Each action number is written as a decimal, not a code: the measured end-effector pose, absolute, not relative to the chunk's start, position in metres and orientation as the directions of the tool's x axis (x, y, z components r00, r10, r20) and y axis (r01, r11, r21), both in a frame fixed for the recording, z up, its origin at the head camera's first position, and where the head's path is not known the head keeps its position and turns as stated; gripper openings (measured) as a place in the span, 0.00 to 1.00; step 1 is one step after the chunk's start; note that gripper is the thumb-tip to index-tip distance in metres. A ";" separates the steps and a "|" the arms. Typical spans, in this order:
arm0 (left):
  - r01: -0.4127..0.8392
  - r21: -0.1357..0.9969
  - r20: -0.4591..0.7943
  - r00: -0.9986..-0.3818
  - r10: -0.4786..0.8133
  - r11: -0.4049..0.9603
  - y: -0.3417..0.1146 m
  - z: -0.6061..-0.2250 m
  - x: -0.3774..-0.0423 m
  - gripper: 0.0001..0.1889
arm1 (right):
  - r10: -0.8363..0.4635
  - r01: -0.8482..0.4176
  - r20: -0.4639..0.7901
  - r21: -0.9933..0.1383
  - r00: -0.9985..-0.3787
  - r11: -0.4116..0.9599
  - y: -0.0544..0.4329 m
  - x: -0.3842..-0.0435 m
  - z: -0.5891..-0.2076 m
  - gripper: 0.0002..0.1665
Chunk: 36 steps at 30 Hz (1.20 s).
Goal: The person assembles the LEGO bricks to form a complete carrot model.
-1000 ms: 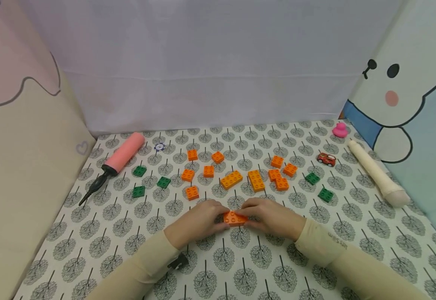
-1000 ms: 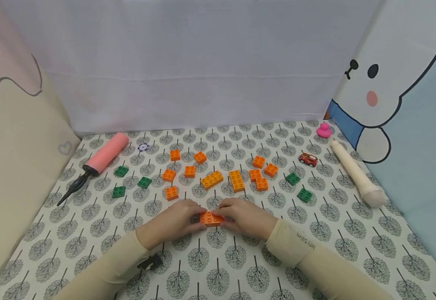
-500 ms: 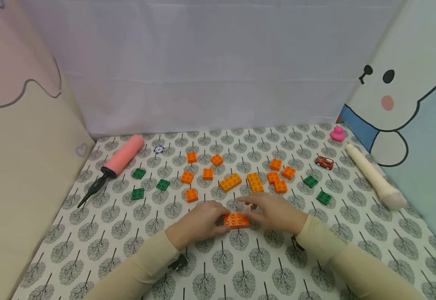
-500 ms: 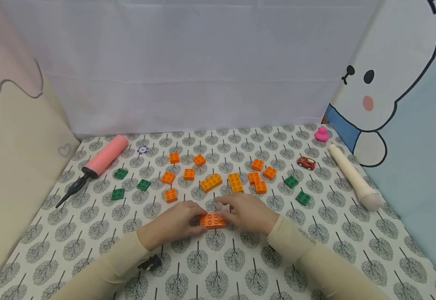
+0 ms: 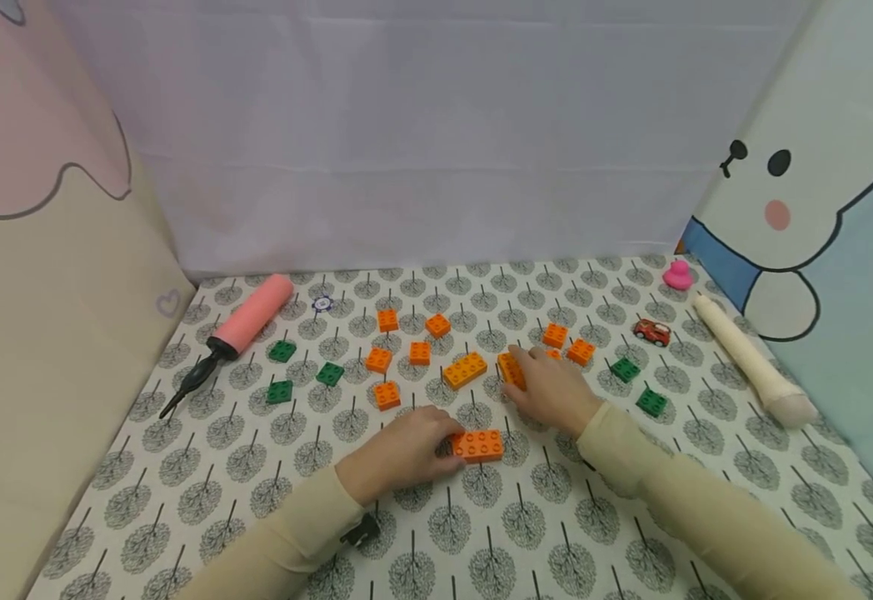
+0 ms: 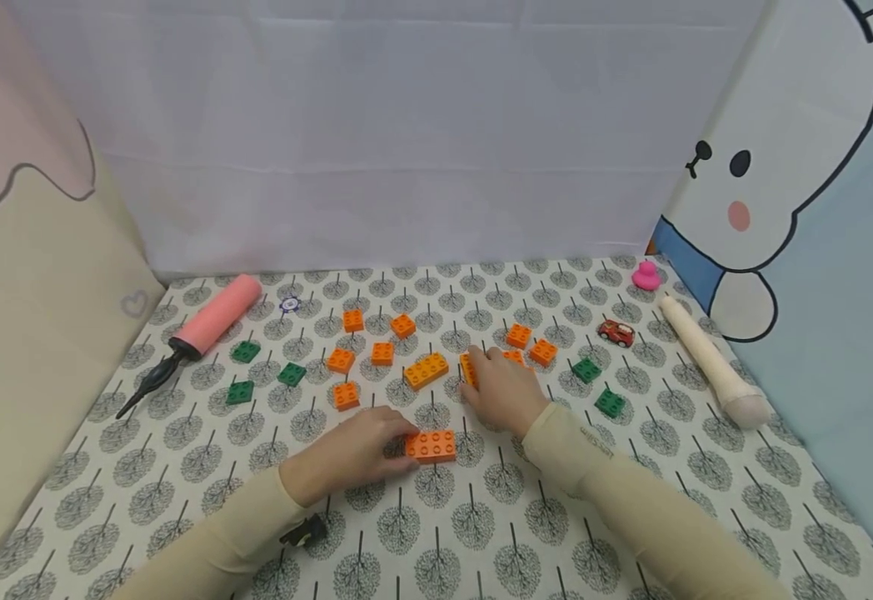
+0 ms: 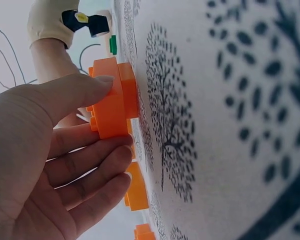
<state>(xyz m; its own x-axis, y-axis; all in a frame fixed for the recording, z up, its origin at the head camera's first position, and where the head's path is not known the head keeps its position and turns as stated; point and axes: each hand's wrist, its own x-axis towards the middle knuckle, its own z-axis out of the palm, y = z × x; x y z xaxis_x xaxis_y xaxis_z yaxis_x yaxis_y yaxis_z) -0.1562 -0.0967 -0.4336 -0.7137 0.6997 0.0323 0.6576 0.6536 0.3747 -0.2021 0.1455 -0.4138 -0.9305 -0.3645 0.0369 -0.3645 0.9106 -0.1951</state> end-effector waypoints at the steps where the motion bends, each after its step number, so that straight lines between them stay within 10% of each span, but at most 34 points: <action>1: 0.657 0.372 0.030 -0.715 0.699 0.656 -0.097 -0.434 -0.156 0.21 | -0.361 -0.360 0.027 -0.189 -0.932 0.914 0.145 -0.203 -0.414 0.38; 23: 0.673 0.350 0.032 -0.704 0.710 0.652 -0.093 -0.435 -0.158 0.21 | -0.374 -0.371 0.054 -0.320 -0.926 0.872 0.176 -0.194 -0.417 0.31; 36: 0.651 0.357 0.003 -0.718 0.696 0.670 -0.087 -0.431 -0.156 0.23 | -0.687 -0.733 0.260 -0.292 -0.679 0.614 0.198 -0.153 -0.423 0.30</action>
<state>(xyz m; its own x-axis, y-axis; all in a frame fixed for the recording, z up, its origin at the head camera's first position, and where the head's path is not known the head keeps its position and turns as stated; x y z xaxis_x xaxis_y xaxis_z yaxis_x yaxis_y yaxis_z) -0.1559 -0.0871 -0.4310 -0.7183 0.6957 0.0035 0.6507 0.6700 0.3572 -0.1529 0.1980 -0.4229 -0.6790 -0.6866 0.2598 -0.7330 0.6143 -0.2922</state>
